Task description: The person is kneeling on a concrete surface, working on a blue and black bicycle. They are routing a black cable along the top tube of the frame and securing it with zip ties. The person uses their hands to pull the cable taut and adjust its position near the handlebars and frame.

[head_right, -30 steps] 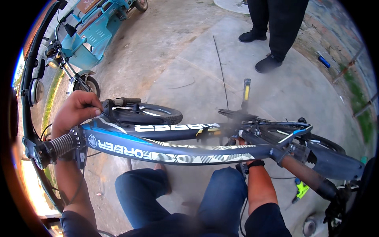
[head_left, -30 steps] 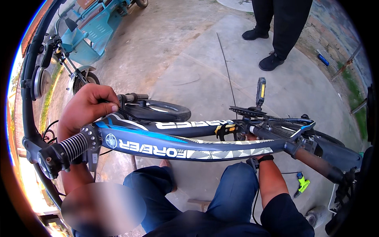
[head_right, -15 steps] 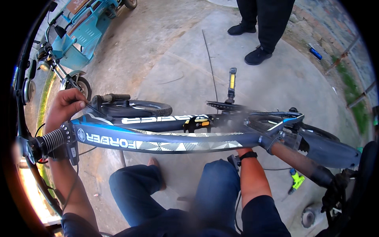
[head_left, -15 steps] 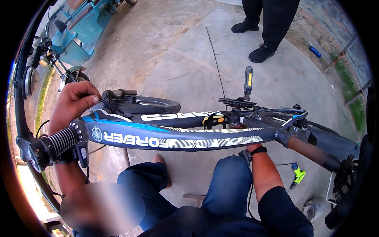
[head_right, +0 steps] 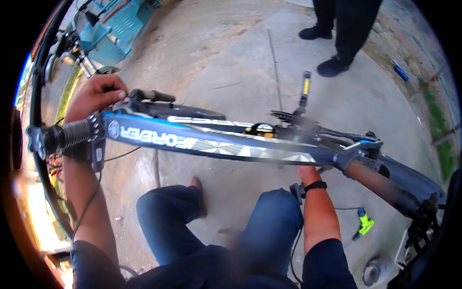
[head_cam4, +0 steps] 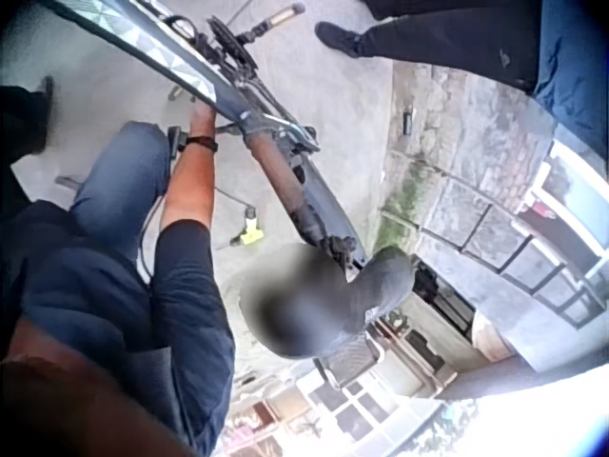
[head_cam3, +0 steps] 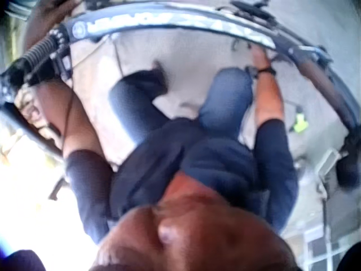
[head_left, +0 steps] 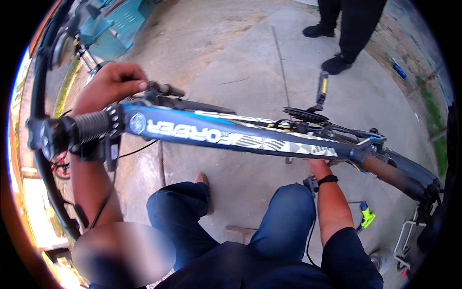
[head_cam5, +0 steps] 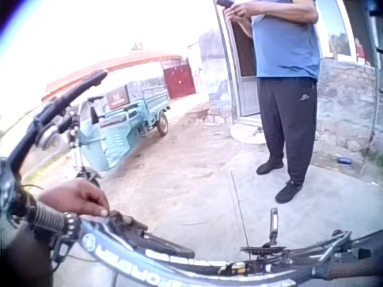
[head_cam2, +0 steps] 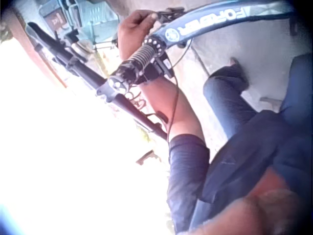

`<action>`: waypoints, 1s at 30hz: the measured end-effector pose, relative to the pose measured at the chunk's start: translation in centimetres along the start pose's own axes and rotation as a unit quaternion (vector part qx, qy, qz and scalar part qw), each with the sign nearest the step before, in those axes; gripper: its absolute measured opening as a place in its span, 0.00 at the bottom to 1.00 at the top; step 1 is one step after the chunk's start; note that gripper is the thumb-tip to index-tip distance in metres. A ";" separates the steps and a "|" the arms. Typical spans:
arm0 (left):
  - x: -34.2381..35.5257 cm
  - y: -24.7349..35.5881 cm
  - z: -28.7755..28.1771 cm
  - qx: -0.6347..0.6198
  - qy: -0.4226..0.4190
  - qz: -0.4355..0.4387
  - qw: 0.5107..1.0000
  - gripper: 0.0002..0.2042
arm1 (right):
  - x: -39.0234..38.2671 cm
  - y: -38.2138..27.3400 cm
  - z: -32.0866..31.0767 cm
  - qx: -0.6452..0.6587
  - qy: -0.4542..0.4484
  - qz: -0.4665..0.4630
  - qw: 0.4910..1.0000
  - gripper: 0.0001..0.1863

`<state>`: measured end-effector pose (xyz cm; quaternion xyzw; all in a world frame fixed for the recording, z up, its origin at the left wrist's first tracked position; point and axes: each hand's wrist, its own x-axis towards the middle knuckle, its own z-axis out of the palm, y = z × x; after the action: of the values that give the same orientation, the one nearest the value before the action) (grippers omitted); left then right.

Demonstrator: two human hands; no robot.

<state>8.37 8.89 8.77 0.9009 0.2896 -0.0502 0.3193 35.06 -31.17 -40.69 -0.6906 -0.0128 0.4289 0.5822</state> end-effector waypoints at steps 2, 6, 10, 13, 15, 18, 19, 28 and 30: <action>0.2 -0.9 -0.1 0.009 0.015 0.009 1.000 0.08 | -0.1 0.0 -0.5 -0.001 0.003 -0.005 1.000 0.14; -1.3 -3.3 0.3 0.001 0.154 0.086 0.984 0.07 | -0.9 1.0 -1.0 -0.029 -0.021 -0.010 0.999 0.17; -4.0 -5.5 1.7 -0.045 0.298 0.139 0.943 0.09 | -3.3 -0.6 -0.9 -0.096 -0.008 -0.017 0.995 0.22; -6.9 -5.3 3.4 -0.026 0.388 0.136 0.911 0.09 | -4.1 -0.8 -1.3 -0.101 -0.012 -0.019 0.995 0.24; -7.7 -5.1 5.9 -0.197 0.435 0.136 0.868 0.09 | -4.5 -0.7 -2.7 -0.122 -0.005 -0.017 0.992 0.24; -10.9 -5.0 8.8 -0.184 0.464 0.089 0.862 0.07 | -6.0 -1.0 -3.3 -0.103 -0.020 -0.004 0.994 0.25; -11.6 -5.0 9.9 -0.200 0.469 0.093 0.855 0.06 | -6.9 -1.5 -3.6 -0.092 -0.023 0.001 0.995 0.25; -14.3 -6.2 16.3 -0.422 0.368 -0.040 0.828 0.10 | -17.4 -9.1 -2.8 -0.091 -0.001 -0.003 0.996 0.20; -13.5 -5.7 16.7 -0.452 0.348 -0.031 0.821 0.11 | -19.3 -9.9 -2.7 -0.088 -0.004 -0.017 0.996 0.21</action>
<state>-4.33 -4.22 -3.86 0.6036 0.3995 0.3930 0.5672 29.28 -40.08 -21.59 -0.7371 -0.0642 0.4188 0.5265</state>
